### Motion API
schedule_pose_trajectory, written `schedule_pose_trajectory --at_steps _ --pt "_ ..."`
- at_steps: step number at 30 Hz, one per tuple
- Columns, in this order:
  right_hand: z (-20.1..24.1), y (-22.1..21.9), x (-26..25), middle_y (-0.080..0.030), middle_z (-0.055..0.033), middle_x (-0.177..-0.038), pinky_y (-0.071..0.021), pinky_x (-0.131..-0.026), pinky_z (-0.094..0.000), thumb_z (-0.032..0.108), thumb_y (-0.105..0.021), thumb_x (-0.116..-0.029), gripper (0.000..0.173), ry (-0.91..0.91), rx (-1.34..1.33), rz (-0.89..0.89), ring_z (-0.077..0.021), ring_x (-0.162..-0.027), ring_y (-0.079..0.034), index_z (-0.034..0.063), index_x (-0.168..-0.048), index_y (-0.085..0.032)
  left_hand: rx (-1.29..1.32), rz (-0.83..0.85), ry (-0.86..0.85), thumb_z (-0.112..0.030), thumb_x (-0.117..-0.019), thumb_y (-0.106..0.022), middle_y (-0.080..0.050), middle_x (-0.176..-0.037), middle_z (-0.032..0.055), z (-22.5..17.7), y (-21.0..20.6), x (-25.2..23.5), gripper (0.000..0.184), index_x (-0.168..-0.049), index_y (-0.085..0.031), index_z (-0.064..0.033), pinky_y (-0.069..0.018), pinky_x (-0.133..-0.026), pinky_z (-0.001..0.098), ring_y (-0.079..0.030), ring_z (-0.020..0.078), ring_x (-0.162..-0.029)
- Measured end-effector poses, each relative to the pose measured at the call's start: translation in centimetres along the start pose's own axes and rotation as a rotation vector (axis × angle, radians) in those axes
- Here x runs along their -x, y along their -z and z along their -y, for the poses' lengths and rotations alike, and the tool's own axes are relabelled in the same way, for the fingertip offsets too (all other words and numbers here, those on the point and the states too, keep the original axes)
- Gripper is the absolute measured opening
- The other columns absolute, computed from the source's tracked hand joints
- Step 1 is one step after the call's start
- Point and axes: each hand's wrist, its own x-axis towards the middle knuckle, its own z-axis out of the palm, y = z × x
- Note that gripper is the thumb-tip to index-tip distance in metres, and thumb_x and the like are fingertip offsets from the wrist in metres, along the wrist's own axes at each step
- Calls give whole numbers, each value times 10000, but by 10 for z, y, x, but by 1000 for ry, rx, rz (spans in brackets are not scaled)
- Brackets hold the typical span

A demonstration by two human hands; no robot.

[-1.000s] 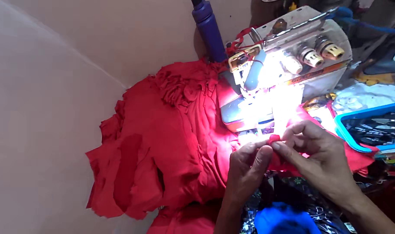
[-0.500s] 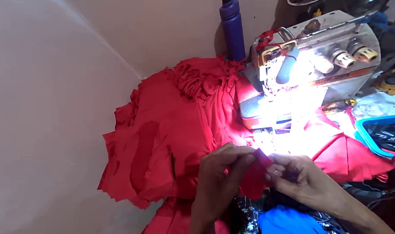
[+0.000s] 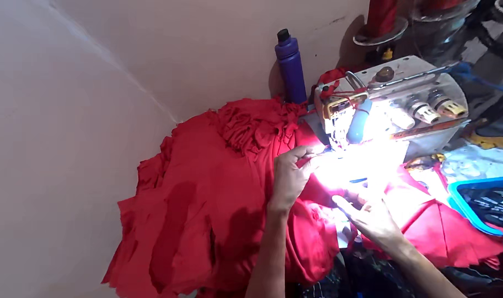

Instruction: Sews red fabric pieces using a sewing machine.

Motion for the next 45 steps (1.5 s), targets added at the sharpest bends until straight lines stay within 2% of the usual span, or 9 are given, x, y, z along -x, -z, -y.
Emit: schedule_pose_trajectory --at_steps 5,13,19,23,28,32,37,41,45 --pt "-22 -4 -13 -682 -58 -841 -532 -701 -244 178 -618 -970 249 -52 108 -57 -43 -734 -626 -46 -1046 -698 -382 -74 -58 -38 -944 -644 -739 -982 140 38 -42 -13 165 -1060 -761 -21 -516 -806 496 -694 284 -909" --pt "-35 -1 25 -700 -54 -919 -521 -705 -115 172 -634 -921 270 93 70 -194 44 -778 -622 -62 -1039 -700 -713 -248 -133 -108 -852 -716 -718 -879 119 11 -78 28 83 -834 -766 -44 -502 -774 444 -678 297 -871" --pt "-37 13 28 -703 -117 -1025 -510 -751 -84 137 -648 -893 190 152 78 -292 58 -851 -626 -40 -863 -709 -746 -256 -76 -158 -893 -693 -770 -1006 110 3 -99 45 172 -986 -816 -81 -496 -967 465 -711 303 -988" --pt "-33 11 11 -663 -33 -802 -506 -666 -80 88 -637 -881 220 160 65 -320 81 -689 -588 -104 -978 -684 -694 -246 49 -134 -900 -699 -758 -1075 131 -2 -100 32 212 -1072 -787 -47 -498 -998 458 -702 312 -1054" --pt "-34 9 -3 -703 -45 -821 -547 -666 -111 94 -622 -911 237 168 70 -341 50 -699 -645 -85 -1038 -710 -741 -196 62 -147 -906 -690 -742 -1142 141 4 -95 27 257 -1127 -764 -39 -494 -1017 471 -681 315 -1132" --pt "-35 14 -22 -727 -65 -777 -552 -626 -232 180 -597 -954 250 211 304 -346 -61 -661 -664 9 -1007 -772 -628 18 157 -195 -898 -724 -653 -1327 195 10 -73 4 476 -1325 -654 3 -415 -1093 507 -585 344 -1275" --pt "-32 24 -12 -705 -106 -737 -517 -596 -325 169 -581 -919 261 228 451 -347 -167 -626 -647 -6 -965 -769 -615 138 272 -185 -1004 -632 -686 -1141 206 25 -51 -41 332 -1311 -599 -62 -507 -870 588 -670 380 -1020" --pt "-36 45 16 -743 -63 -852 -549 -684 -213 206 -575 -959 259 254 414 -312 -71 -723 -674 59 -997 -785 -524 116 242 -247 -1077 -490 -650 -1280 239 64 -34 -71 379 -1381 -567 -35 -447 -998 642 -618 436 -1186" --pt "-38 80 56 -749 -96 -833 -527 -684 -248 197 -563 -946 272 218 509 -332 -104 -727 -683 32 -959 -779 -301 41 175 -160 -1090 -444 -588 -1397 235 64 -9 -51 379 -1424 -535 -5 -462 -1048 521 -586 387 -1255"
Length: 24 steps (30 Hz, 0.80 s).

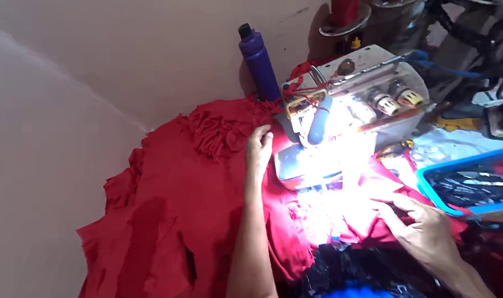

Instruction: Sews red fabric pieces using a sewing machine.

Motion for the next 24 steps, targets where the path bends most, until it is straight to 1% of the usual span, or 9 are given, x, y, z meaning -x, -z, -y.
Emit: schedule_pose_trajectory --at_steps 2,4,5,7,10,14,18,21,24 --pt "-7 20 11 -756 -107 -878 -545 -724 -216 182 -539 -960 291 -17 16 -2 -91 -761 -697 20 -996 -778 -64 -188 -61 -131 -1065 -489 -652 -1289 221 -27 -4 36 326 -1329 -617 13 -518 -987 467 -651 335 -1151" --pt "-12 32 17 -755 -113 -917 -542 -755 -200 180 -529 -970 295 -38 19 -8 -80 -807 -696 16 -1014 -771 -35 -337 -116 -116 -995 -602 -698 -1063 149 -50 -27 84 212 -1137 -704 6 -548 -806 338 -669 194 -911" --pt "-14 34 19 -751 -121 -921 -532 -759 -202 181 -531 -968 296 -41 24 -16 -83 -818 -691 13 -1011 -771 70 -296 -146 -83 -942 -651 -691 -981 121 -57 -44 111 154 -1042 -715 16 -553 -782 284 -659 140 -860" --pt "-14 32 19 -738 -130 -912 -506 -748 -198 185 -545 -958 291 -37 45 -28 -90 -812 -667 11 -997 -776 247 -133 -198 -20 -834 -717 -724 -929 156 -67 -80 150 145 -951 -735 64 -556 -849 320 -697 177 -880" --pt "-11 25 19 -733 -124 -932 -517 -749 -232 196 -563 -950 273 -20 73 -33 -128 -831 -675 31 -994 -776 315 -16 -309 -59 -858 -733 -757 -986 144 -78 -118 156 178 -1012 -768 24 -547 -927 350 -720 208 -956" --pt "-13 19 21 -725 -141 -948 -525 -725 -309 203 -567 -947 276 -35 87 -49 -184 -819 -672 25 -985 -775 73 70 -316 -129 -882 -747 -746 -1031 119 -84 -137 136 174 -1039 -803 -81 -556 -815 429 -709 263 -930" --pt "-17 21 21 -718 -144 -942 -524 -707 -282 199 -577 -940 269 -42 93 -53 -171 -791 -663 22 -974 -777 228 102 -242 -86 -895 -724 -738 -1000 135 -81 -140 129 104 -959 -797 -49 -547 -864 405 -697 244 -949" --pt "-18 21 19 -713 -135 -952 -531 -718 -332 210 -575 -938 276 -48 87 -25 -191 -810 -667 26 -980 -776 366 190 -85 -62 -874 -761 -736 -975 95 -84 -124 126 80 -949 -780 -41 -541 -859 354 -686 166 -930" --pt "-20 18 18 -706 -123 -948 -520 -679 -374 229 -565 -943 289 -65 74 -14 -195 -769 -653 40 -985 -779 459 196 -12 -39 -845 -787 -707 -899 46 -81 -119 120 94 -933 -755 -37 -526 -750 266 -644 86 -817"
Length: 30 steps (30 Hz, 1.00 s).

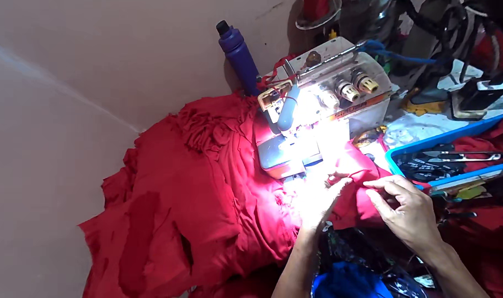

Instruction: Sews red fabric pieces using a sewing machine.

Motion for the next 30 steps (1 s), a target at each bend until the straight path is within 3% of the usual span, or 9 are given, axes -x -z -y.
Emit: schedule_pose_trajectory --at_steps 5,8,11,15,19,21,24,28,30 --pt "0 -1 2 -710 -123 -946 -526 -670 -398 239 -564 -948 289 -15 25 17 -213 -766 -667 42 -970 -775 -68 91 -16 -67 -893 -754 -731 -922 61 -7 2 -3 84 -971 -780 -52 -539 -769 305 -664 111 -822" --pt "-3 0 2 -697 -133 -910 -527 -654 -400 226 -576 -948 283 -17 42 33 -229 -735 -656 16 -968 -766 122 86 76 38 -868 -741 -722 -948 67 -24 8 -5 130 -992 -753 1 -566 -761 249 -669 81 -815" --pt "-5 -1 2 -696 -151 -917 -529 -647 -446 206 -586 -935 266 -5 53 48 -266 -739 -665 3 -947 -757 143 -15 43 53 -840 -761 -729 -900 34 -34 16 -7 146 -975 -739 -2 -546 -655 188 -639 29 -702" --pt "3 2 -2 -704 -171 -1008 -519 -671 -481 403 -600 -944 467 -58 -19 58 -282 -797 -671 -4 -1138 -720 -299 -89 -251 -51 -896 -726 -719 -891 75 -53 21 -4 63 -956 -732 -32 -547 -694 300 -667 141 -776" --pt "23 -2 -15 -657 -193 -1129 -514 -731 -462 512 -656 -873 695 0 -90 39 -282 -939 -639 -35 -1298 -598 -687 -27 -463 -53 -935 -655 -638 -725 62 -81 24 13 49 -963 -696 -51 -516 -549 342 -649 205 -642" --pt "35 -6 -22 -663 -177 -1086 -508 -748 -443 383 -618 -897 539 83 -118 27 -264 -939 -638 -36 -1236 -631 -752 -11 -530 -41 -906 -686 -655 -745 61 -94 29 19 55 -943 -725 -50 -529 -571 311 -663 199 -674" --pt "47 -12 -23 -644 -76 -845 -488 -708 -327 188 -575 -911 194 174 -170 -12 -164 -809 -619 39 -920 -699 -749 -33 -529 -43 -909 -671 -679 -769 52 -111 49 30 85 -940 -746 -67 -533 -603 294 -674 175 -704" --pt "39 -14 -10 -696 -72 -788 -501 -685 -305 152 -544 -920 228 175 -214 104 -137 -764 -656 48 -841 -731 -786 -117 -498 -83 -953 -627 -754 -893 63 -126 92 44 165 -1021 -772 -42 -564 -758 246 -716 124 -841" --pt "30 -10 -1 -714 -45 -808 -500 -729 -205 174 -551 -943 246 130 -294 211 -35 -778 -646 47 -891 -756 -786 -144 -489 -79 -959 -627 -763 -910 79 -122 112 46 177 -1030 -778 -20 -556 -780 226 -714 109 -847"
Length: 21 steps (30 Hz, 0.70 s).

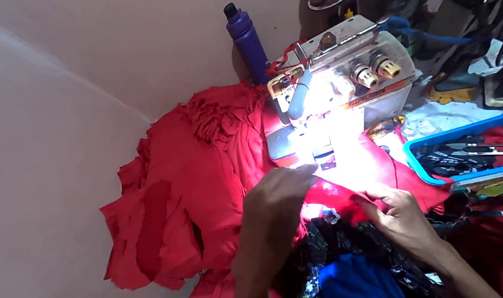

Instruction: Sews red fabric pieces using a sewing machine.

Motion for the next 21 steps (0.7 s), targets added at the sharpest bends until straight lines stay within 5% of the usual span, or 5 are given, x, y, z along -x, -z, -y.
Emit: schedule_pose_trajectory --at_steps 7,12,15,18,21 --pt "-9 18 6 -714 3 -816 -496 -698 -125 194 -597 -920 224 -178 -5 -29 69 -739 -616 45 -967 -758 173 -178 243 -129 -939 -710 -617 -893 26 75 -23 15 126 -1009 -777 -48 -449 -688 133 -560 21 -785" --pt "3 6 7 -731 -22 -930 -515 -863 -141 198 -677 -921 179 83 -139 -117 29 -922 -648 34 -970 -729 304 -420 545 -104 -984 -651 -623 -751 -65 94 -42 46 133 -1055 -724 -19 -423 -520 122 -498 -49 -565" --pt "1 -16 19 -731 -23 -1000 -514 -911 -232 223 -628 -984 151 259 -152 66 -77 -1018 -656 143 -1014 -752 400 -474 708 -37 -1019 -537 -654 -757 -46 95 -54 77 153 -1057 -655 52 -572 -611 167 -638 -21 -631" --pt "-8 -31 30 -753 -15 -981 -528 -872 -380 208 -515 -1010 265 428 0 304 -187 -958 -694 199 -991 -779 338 -486 783 -55 -1021 -490 -683 -880 39 89 -64 100 247 -1050 -680 99 -538 -744 171 -627 -15 -771" --pt "4 -40 21 -735 -10 -989 -527 -855 -384 176 -461 -1031 300 503 45 427 -208 -957 -677 190 -1026 -761 278 -515 683 -32 -944 -618 -691 -848 55 73 -74 98 152 -979 -699 91 -532 -730 136 -630 -24 -759"
